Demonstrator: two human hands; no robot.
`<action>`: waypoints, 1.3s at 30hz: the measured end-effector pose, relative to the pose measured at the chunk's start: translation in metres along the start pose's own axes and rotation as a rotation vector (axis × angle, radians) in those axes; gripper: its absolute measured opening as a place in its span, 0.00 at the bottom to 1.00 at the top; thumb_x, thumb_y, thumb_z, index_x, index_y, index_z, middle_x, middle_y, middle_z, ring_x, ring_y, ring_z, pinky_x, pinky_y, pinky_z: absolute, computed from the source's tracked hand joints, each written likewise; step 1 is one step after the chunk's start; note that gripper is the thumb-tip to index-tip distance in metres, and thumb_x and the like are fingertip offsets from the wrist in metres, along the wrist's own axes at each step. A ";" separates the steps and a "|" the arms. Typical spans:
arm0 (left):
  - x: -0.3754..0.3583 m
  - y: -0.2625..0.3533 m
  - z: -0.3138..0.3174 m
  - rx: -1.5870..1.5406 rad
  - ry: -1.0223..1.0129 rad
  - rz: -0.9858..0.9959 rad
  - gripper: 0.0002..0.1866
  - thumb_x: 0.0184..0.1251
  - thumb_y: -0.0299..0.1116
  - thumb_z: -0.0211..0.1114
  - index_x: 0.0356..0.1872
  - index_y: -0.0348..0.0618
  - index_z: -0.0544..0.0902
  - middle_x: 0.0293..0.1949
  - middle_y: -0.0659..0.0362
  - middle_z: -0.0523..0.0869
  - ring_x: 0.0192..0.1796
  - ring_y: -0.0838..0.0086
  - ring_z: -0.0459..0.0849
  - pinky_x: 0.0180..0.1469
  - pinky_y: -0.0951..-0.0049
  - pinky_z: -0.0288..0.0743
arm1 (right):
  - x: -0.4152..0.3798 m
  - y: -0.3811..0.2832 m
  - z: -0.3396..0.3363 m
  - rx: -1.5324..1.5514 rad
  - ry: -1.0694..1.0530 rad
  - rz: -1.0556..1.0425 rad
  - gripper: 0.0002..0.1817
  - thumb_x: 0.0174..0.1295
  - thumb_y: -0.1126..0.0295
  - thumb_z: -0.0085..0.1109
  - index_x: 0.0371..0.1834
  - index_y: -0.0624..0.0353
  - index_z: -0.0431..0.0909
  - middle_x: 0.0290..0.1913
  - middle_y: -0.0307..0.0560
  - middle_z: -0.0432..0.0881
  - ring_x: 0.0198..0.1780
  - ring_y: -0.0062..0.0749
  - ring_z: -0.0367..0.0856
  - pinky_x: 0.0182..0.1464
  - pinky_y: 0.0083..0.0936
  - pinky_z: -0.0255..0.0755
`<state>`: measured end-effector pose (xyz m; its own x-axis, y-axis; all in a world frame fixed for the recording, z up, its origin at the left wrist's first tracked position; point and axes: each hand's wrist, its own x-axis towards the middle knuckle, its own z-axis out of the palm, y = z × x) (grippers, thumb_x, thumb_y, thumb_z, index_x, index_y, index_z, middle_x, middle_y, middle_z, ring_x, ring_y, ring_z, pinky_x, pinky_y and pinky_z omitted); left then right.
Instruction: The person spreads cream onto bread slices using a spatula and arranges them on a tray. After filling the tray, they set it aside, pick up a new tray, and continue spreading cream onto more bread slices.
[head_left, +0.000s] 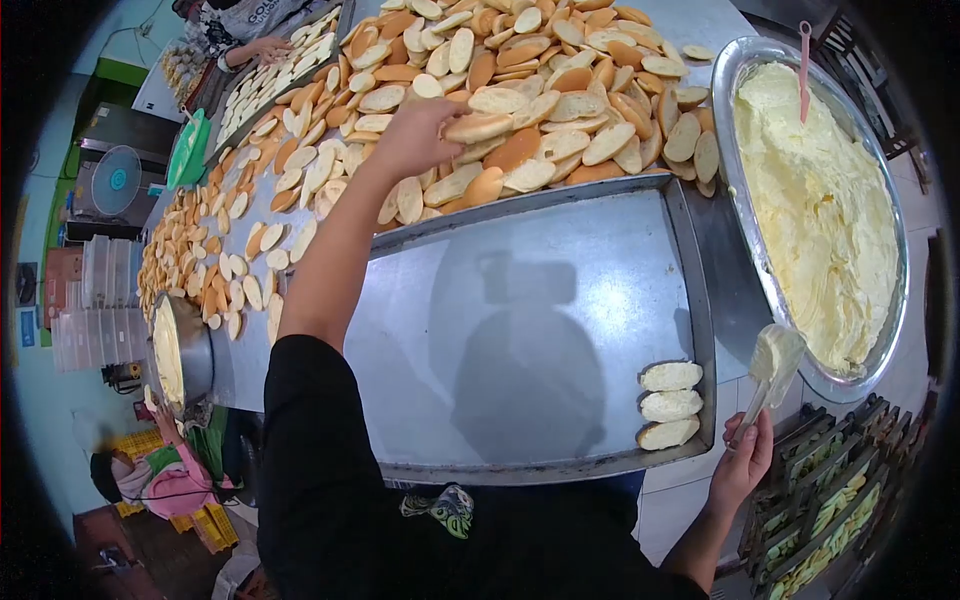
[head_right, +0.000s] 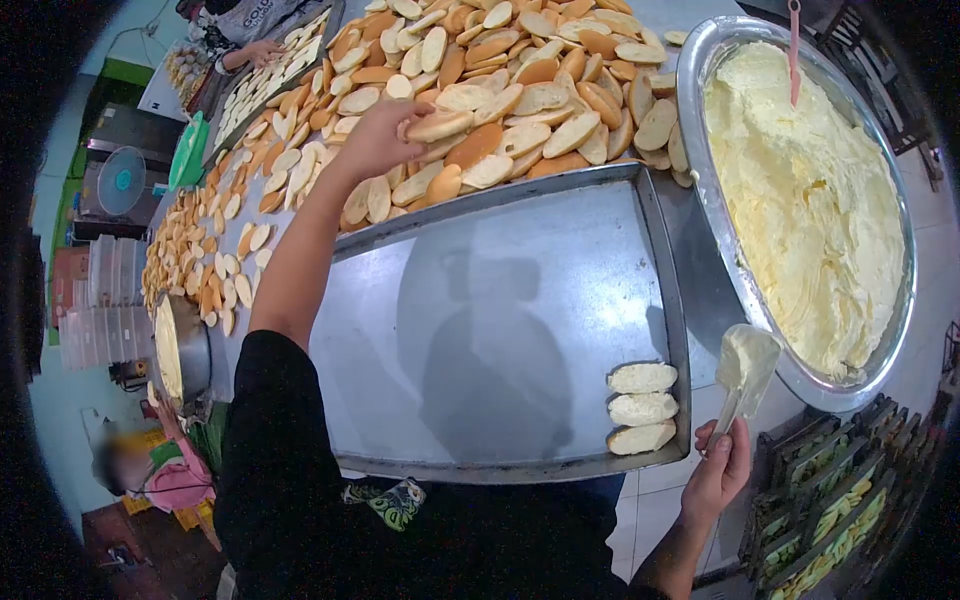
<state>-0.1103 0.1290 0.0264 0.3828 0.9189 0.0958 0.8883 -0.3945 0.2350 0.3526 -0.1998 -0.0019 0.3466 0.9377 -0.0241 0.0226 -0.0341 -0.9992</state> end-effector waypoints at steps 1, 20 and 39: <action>-0.004 -0.003 0.006 -0.105 0.005 0.022 0.31 0.44 0.36 0.70 0.54 0.43 0.77 0.46 0.52 0.83 0.49 0.62 0.81 0.54 0.67 0.72 | -0.001 0.002 0.000 -0.013 -0.007 -0.013 0.19 0.69 0.72 0.43 0.61 0.67 0.65 0.38 0.47 0.76 0.35 0.23 0.69 0.38 0.19 0.63; -0.085 0.061 0.016 -2.099 -0.034 -0.268 0.23 0.72 0.40 0.46 0.62 0.38 0.65 0.51 0.50 0.79 0.44 0.68 0.82 0.47 0.66 0.78 | -0.038 -0.005 0.002 0.100 -0.004 0.004 0.19 0.69 0.71 0.44 0.62 0.66 0.65 0.38 0.47 0.76 0.36 0.24 0.70 0.38 0.19 0.64; -0.201 0.201 0.022 -2.443 -0.360 -0.216 0.26 0.66 0.39 0.53 0.63 0.39 0.63 0.50 0.47 0.78 0.46 0.66 0.82 0.49 0.67 0.79 | -0.044 -0.047 0.124 -0.142 -0.382 -0.339 0.18 0.62 0.83 0.47 0.56 0.66 0.71 0.39 0.46 0.74 0.39 0.28 0.73 0.45 0.23 0.68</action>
<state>-0.0029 -0.1349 0.0336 0.6044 0.7908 -0.0967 -0.6963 0.5833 0.4181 0.2195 -0.1964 0.0421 -0.0676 0.9625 0.2629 0.2097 0.2713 -0.9394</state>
